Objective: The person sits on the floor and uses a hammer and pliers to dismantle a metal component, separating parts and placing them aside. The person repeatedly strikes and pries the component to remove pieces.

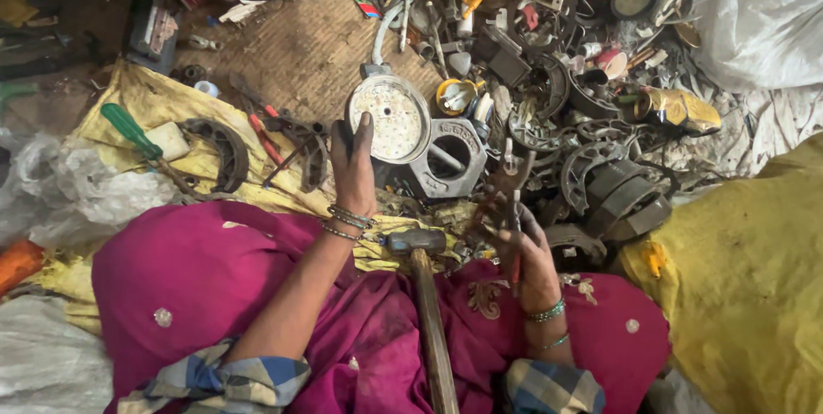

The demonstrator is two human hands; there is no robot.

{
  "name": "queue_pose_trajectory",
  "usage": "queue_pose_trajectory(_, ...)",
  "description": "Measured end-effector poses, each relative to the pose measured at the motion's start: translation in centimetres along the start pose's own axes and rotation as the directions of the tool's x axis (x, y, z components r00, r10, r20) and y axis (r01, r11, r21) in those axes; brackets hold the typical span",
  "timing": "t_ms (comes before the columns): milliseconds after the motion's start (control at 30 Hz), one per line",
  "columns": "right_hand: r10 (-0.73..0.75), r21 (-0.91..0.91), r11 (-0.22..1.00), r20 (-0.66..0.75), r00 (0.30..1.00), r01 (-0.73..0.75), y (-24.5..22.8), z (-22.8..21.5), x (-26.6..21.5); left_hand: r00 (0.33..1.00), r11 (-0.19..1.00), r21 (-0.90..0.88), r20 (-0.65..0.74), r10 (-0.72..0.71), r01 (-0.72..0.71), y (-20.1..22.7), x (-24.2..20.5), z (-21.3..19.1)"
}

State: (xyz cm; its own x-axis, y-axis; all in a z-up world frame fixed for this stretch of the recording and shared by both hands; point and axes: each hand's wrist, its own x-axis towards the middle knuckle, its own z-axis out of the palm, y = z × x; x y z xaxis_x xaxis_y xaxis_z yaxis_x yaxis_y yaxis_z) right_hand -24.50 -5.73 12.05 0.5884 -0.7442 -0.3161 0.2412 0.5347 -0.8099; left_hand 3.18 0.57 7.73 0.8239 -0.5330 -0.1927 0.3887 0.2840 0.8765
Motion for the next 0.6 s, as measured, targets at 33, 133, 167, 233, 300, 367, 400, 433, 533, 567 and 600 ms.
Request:
queue_pose_trajectory(33, 0.001, 0.076, 0.997, 0.1, 0.995, -0.008, 0.0, 0.6, -0.2, 0.999, 0.999, 0.038, 0.016, 0.029, -0.03, 0.1, -0.2, 0.1)
queue_pose_trajectory(133, -0.012, 0.231, 0.971, 0.295, 0.956, -0.059, 0.9, 2.0, -0.6, 0.994, 0.965, 0.24, 0.056, 0.092, -0.102, 0.2, -0.8, 0.2)
queue_pose_trajectory(167, -0.003, 0.238, 0.969, 0.292, 0.956, -0.069, 1.3, 2.2, -0.8, 0.991, 0.952, 0.277, 0.072, 0.116, -0.132, 0.2, -0.9, 0.2)
queue_pose_trajectory(233, 0.053, 0.048, 0.997, 0.226, 0.973, -0.066, 2.1, 2.2, -0.9, 0.981, 0.918, 0.349, 0.11, 0.158, -0.187, 0.2, -1.1, 0.4)
queue_pose_trajectory(300, 0.108, -0.345, 0.935, 0.077, 0.991, -0.075, 2.8, 2.1, -1.0, 0.973, 0.886, 0.407, 0.147, 0.178, -0.224, 0.2, -1.2, 0.5)
queue_pose_trajectory(367, 0.117, -0.325, 0.943, 0.11, 0.987, -0.075, 3.2, 2.0, -1.0, 0.964, 0.867, 0.428, 0.184, 0.191, -0.254, 0.2, -1.4, 0.7)
queue_pose_trajectory(400, 0.121, -0.314, 0.946, 0.127, 0.984, -0.076, 3.3, 2.0, -1.0, 0.96, 0.866, 0.425, 0.202, 0.195, -0.265, 0.2, -1.5, 0.7)
queue_pose_trajectory(433, 0.133, -0.349, 0.931, 0.065, 0.989, -0.102, 3.4, 2.0, -0.9, 0.955, 0.864, 0.421, 0.22, 0.198, -0.276, 0.3, -1.6, 0.8)
queue_pose_trajectory(533, 0.154, -0.418, 0.896, -0.028, 0.988, -0.151, 3.4, 2.2, -0.7, 0.961, 0.787, 0.558, 0.224, 0.164, -0.264, 0.3, -2.0, 1.0)
queue_pose_trajectory(567, 0.158, -0.422, 0.896, 0.004, 0.987, -0.142, 3.5, 2.3, -0.6, 0.938, 0.754, 0.562, 0.26, 0.229, -0.34, 0.3, -2.1, 1.1)
queue_pose_trajectory(600, 0.161, -0.426, 0.895, 0.037, 0.986, -0.13, 3.4, 2.3, -0.5, 0.909, 0.716, 0.562, 0.297, 0.293, -0.414, 0.4, -2.2, 1.2)
